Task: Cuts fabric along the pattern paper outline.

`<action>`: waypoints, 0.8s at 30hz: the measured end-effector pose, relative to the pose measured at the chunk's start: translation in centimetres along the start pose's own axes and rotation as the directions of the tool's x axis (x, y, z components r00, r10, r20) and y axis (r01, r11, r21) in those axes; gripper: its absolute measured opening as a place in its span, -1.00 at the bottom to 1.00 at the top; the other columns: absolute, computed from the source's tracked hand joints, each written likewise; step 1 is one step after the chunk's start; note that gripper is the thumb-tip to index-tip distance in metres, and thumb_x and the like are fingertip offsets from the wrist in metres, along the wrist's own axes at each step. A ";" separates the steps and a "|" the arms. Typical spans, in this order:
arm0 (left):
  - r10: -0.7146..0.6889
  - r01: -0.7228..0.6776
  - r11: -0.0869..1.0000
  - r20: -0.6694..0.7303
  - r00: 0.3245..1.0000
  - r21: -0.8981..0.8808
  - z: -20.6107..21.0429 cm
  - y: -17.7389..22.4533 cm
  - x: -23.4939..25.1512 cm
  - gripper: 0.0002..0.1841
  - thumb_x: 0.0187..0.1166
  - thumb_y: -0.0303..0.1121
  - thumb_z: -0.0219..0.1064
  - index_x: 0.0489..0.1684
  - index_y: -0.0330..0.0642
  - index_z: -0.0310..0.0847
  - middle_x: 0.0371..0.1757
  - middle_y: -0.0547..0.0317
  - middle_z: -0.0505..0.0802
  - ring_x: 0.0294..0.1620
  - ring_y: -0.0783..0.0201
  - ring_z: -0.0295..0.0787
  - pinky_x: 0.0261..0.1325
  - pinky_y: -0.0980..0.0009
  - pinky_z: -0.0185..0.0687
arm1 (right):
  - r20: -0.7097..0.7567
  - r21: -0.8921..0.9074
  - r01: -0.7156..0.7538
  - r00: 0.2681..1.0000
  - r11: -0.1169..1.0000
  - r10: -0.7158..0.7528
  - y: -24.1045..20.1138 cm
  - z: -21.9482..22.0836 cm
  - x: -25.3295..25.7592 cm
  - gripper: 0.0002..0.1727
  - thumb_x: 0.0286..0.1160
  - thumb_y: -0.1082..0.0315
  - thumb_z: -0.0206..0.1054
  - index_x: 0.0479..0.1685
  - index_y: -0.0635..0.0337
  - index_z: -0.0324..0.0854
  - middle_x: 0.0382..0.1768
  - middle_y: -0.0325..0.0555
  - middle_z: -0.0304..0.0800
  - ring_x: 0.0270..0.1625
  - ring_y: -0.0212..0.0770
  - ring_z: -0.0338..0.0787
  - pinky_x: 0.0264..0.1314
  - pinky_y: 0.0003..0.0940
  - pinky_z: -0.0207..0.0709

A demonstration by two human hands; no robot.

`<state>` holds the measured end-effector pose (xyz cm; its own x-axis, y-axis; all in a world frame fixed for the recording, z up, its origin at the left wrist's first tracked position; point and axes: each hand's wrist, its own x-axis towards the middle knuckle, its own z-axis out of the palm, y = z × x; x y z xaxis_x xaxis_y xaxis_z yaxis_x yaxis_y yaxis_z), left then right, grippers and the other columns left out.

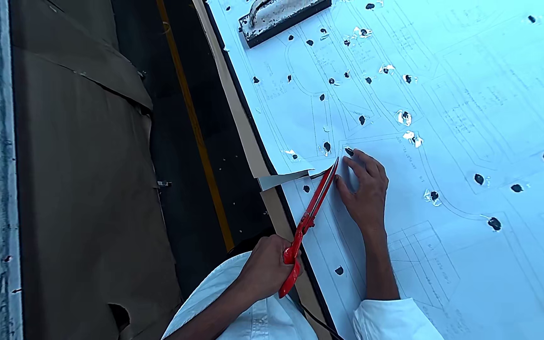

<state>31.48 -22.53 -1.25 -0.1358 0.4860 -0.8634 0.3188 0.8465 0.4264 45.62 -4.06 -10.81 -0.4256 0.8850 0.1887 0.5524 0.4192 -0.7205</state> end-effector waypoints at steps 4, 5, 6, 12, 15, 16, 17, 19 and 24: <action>-0.008 0.009 0.999 0.019 1.000 -0.054 0.7 0.2 -0.1 -0.76 0.55 -0.31 0.44 0.05 -0.21 0.80 -0.17 0.19 0.94 -0.32 0.36 0.90 -0.14 0.36 0.87 | 0.009 0.004 -0.004 1.000 1.000 0.004 -0.1 0.0 0.0 -0.56 0.48 0.12 0.39 0.28 0.10 0.79 0.56 0.02 0.60 0.67 0.19 0.43 0.66 0.30 0.16; -0.007 0.008 0.999 0.018 1.000 -0.049 0.8 0.2 -0.1 -0.77 0.55 -0.30 0.44 0.04 -0.20 0.80 -0.18 0.19 0.94 -0.31 0.35 0.91 -0.11 0.35 0.88 | 0.009 0.003 -0.004 1.000 1.000 0.004 -0.1 0.0 0.0 -0.56 0.49 0.12 0.38 0.29 0.10 0.79 0.56 0.01 0.59 0.67 0.19 0.43 0.66 0.29 0.16; -0.008 0.009 0.999 0.018 1.000 -0.038 0.8 0.2 0.0 -0.76 0.55 -0.28 0.44 0.04 -0.19 0.80 -0.18 0.19 0.94 -0.30 0.35 0.91 -0.08 0.35 0.88 | 0.009 0.004 -0.002 1.000 1.000 0.002 -0.1 -0.1 0.0 -0.56 0.50 0.11 0.37 0.29 0.10 0.78 0.56 0.02 0.59 0.67 0.18 0.43 0.66 0.29 0.16; -0.017 0.017 1.000 -0.003 1.000 0.011 0.6 0.4 0.3 -0.76 0.55 -0.24 0.44 0.02 -0.16 0.80 -0.21 0.23 0.93 -0.33 0.37 0.89 -0.08 0.35 0.85 | 0.012 0.013 -0.002 1.000 1.000 0.002 0.0 0.0 -0.1 -0.55 0.52 0.10 0.35 0.33 0.06 0.77 0.57 -0.01 0.58 0.67 0.16 0.42 0.65 0.28 0.16; -0.020 0.021 1.000 -0.010 1.000 0.015 0.7 0.6 0.2 -0.77 0.56 -0.27 0.44 0.02 -0.18 0.81 -0.26 0.23 0.92 -0.39 0.39 0.87 -0.13 0.39 0.84 | 0.009 0.006 0.006 1.000 1.000 -0.006 0.0 0.0 0.0 -0.55 0.50 0.12 0.35 0.31 0.09 0.78 0.56 0.01 0.59 0.67 0.20 0.43 0.66 0.30 0.15; -0.022 0.022 1.000 -0.010 1.000 0.012 0.8 0.7 0.2 -0.78 0.57 -0.28 0.43 0.03 -0.18 0.80 -0.28 0.23 0.91 -0.41 0.39 0.87 -0.15 0.39 0.84 | 0.006 0.007 0.007 1.000 1.000 -0.007 0.0 0.0 0.0 -0.55 0.50 0.12 0.36 0.30 0.10 0.78 0.56 0.03 0.59 0.67 0.21 0.43 0.65 0.31 0.16; -0.020 0.020 1.000 -0.008 1.000 0.008 0.8 0.6 0.2 -0.79 0.58 -0.29 0.42 0.02 -0.19 0.79 -0.31 0.23 0.91 -0.43 0.38 0.86 -0.18 0.40 0.84 | 0.006 0.005 0.005 1.000 1.000 -0.005 0.0 0.0 0.0 -0.55 0.50 0.12 0.36 0.31 0.10 0.78 0.56 0.03 0.59 0.67 0.20 0.43 0.65 0.30 0.16; -0.019 0.019 1.000 -0.004 1.000 -0.006 0.8 0.7 0.3 -0.79 0.58 -0.31 0.42 0.02 -0.21 0.79 -0.32 0.22 0.91 -0.46 0.38 0.86 -0.21 0.40 0.84 | 0.005 0.006 0.003 1.000 1.000 -0.003 0.0 0.0 0.0 -0.55 0.49 0.13 0.36 0.31 0.10 0.78 0.57 0.03 0.58 0.67 0.20 0.43 0.65 0.30 0.16; -0.020 0.020 0.999 0.008 1.000 -0.034 0.7 1.0 0.0 -0.81 0.57 -0.31 0.46 -0.02 -0.20 0.79 -0.31 0.22 0.90 -0.50 0.38 0.84 -0.25 0.41 0.84 | 0.004 -0.004 0.006 1.000 1.000 -0.006 0.0 0.1 0.0 -0.56 0.49 0.12 0.35 0.27 0.10 0.79 0.57 0.00 0.59 0.67 0.19 0.43 0.65 0.30 0.16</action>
<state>32.48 -21.86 -0.99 -0.1348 0.4673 -0.8738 0.2836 0.8631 0.4178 45.58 -4.07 -10.89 -0.4317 0.8816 0.1908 0.5522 0.4256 -0.7169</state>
